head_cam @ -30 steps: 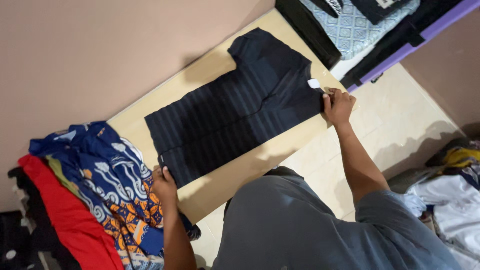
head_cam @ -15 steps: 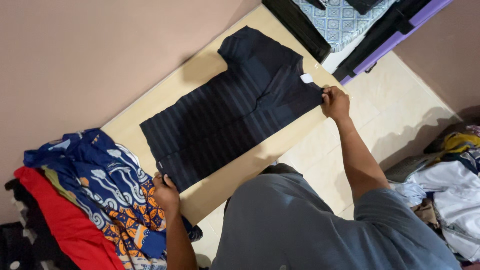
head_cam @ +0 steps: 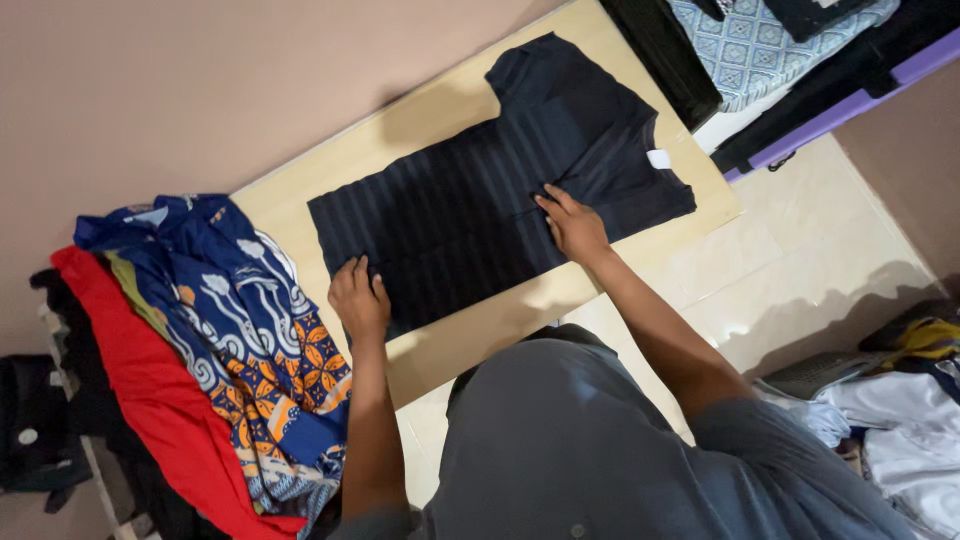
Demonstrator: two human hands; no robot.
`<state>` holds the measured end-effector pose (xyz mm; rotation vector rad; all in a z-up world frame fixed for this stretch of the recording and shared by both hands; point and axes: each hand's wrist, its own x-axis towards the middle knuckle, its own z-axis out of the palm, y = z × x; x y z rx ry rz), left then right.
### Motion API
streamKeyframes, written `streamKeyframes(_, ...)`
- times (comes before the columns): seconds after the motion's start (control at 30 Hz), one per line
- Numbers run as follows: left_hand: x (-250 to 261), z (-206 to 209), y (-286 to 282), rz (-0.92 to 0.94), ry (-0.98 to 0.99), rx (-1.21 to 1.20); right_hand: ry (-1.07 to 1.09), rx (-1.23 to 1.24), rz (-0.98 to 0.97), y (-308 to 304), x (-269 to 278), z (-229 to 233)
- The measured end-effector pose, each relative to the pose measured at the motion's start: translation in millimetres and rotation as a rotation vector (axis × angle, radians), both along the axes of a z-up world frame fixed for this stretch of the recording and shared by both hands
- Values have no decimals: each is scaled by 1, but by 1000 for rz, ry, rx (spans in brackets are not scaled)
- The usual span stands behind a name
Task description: The person opens a purple cabinet to place a white shirt inside. They then take a black striped shirt from a pile of clothes on the floor, spread it on a table, and fold it.
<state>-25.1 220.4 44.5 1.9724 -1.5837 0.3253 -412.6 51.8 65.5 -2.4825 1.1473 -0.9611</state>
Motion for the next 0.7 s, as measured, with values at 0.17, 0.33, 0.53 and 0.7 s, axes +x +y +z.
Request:
streamKeyframes(0.17,39,-16,-1,-72,94,83,146,11,36,-31,6,-27)
streamKeyframes(0.33,60,-5,12,-237,191,97,101,113,80,-40,-4,-29)
streamKeyframes(0.53,87,-13,14,-311,338,159,147,124,81,-44,-4,-25)
streamKeyframes(0.7,93,-19,16,-149,715,348,184,107,58,-45,-4,-23)
